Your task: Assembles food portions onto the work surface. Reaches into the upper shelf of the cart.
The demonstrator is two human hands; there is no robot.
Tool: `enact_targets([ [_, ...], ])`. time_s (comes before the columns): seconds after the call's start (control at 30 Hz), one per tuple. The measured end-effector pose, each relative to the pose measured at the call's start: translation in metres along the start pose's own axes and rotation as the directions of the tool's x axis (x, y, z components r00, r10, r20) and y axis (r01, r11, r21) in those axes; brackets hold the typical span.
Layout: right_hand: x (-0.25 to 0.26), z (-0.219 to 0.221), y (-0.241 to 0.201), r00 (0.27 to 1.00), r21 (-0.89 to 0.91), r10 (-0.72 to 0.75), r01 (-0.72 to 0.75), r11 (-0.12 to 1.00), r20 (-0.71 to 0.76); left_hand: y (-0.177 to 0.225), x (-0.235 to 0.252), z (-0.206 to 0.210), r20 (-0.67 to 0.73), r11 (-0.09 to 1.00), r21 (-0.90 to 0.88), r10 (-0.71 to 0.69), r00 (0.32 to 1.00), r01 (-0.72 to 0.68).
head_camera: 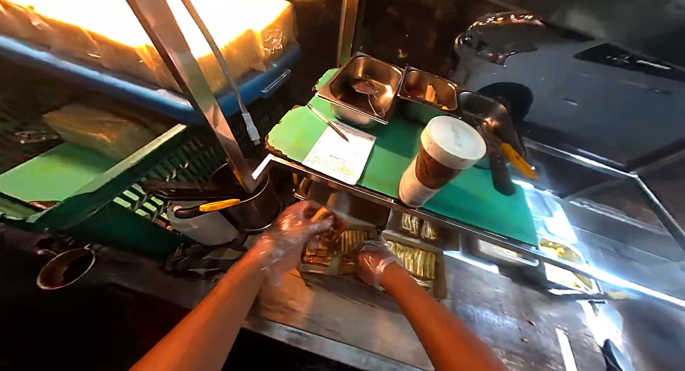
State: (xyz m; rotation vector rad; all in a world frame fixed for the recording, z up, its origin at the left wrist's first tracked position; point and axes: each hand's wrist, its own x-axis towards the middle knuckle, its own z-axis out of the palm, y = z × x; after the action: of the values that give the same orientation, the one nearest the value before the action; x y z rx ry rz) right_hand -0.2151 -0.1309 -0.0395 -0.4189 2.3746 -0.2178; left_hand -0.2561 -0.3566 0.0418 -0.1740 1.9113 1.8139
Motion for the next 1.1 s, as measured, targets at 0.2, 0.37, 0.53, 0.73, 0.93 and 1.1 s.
enact_targets([
  [0.2, -0.014, 0.008, -0.016, 0.992, 0.058, 0.110, -0.106, 0.993, -0.060, -0.023, 0.067, 0.085, 0.059, 0.411, 0.904, 0.153, 0.986, -0.118],
  [0.37, -0.069, 0.070, -0.015, 0.745, 0.052, 0.017, 0.024, 0.998, -0.667, -0.066, 0.094, 0.113, 0.139, 0.260, 0.947, 0.206, 0.969, -0.191],
  [0.53, -0.125, 0.129, 0.000, 0.470, 0.288, 0.200, 0.124, 0.949, -0.860, -0.053, 0.044, 0.101, 0.087, 0.354, 0.912, 0.325, 0.942, -0.207],
  [0.73, -0.166, 0.135, 0.102, 0.293, 0.808, 0.803, -0.137, 0.573, -0.519, -0.052, 0.032, 0.111, -0.138, 0.402, 0.916, 0.334, 0.933, -0.008],
  [0.93, -0.148, 0.119, 0.157, 0.661, 0.850, 0.692, -0.153, 0.504, -0.291, -0.036, 0.065, 0.147, -0.205, 0.306, 0.939, 0.140, 0.969, 0.155],
  [1.1, -0.144, 0.094, 0.149, 0.687, 0.714, 0.724, -0.477, 0.512, -0.060, -0.045, 0.006, 0.179, -0.340, 0.434, 0.883, 0.330, 0.881, 0.178],
])
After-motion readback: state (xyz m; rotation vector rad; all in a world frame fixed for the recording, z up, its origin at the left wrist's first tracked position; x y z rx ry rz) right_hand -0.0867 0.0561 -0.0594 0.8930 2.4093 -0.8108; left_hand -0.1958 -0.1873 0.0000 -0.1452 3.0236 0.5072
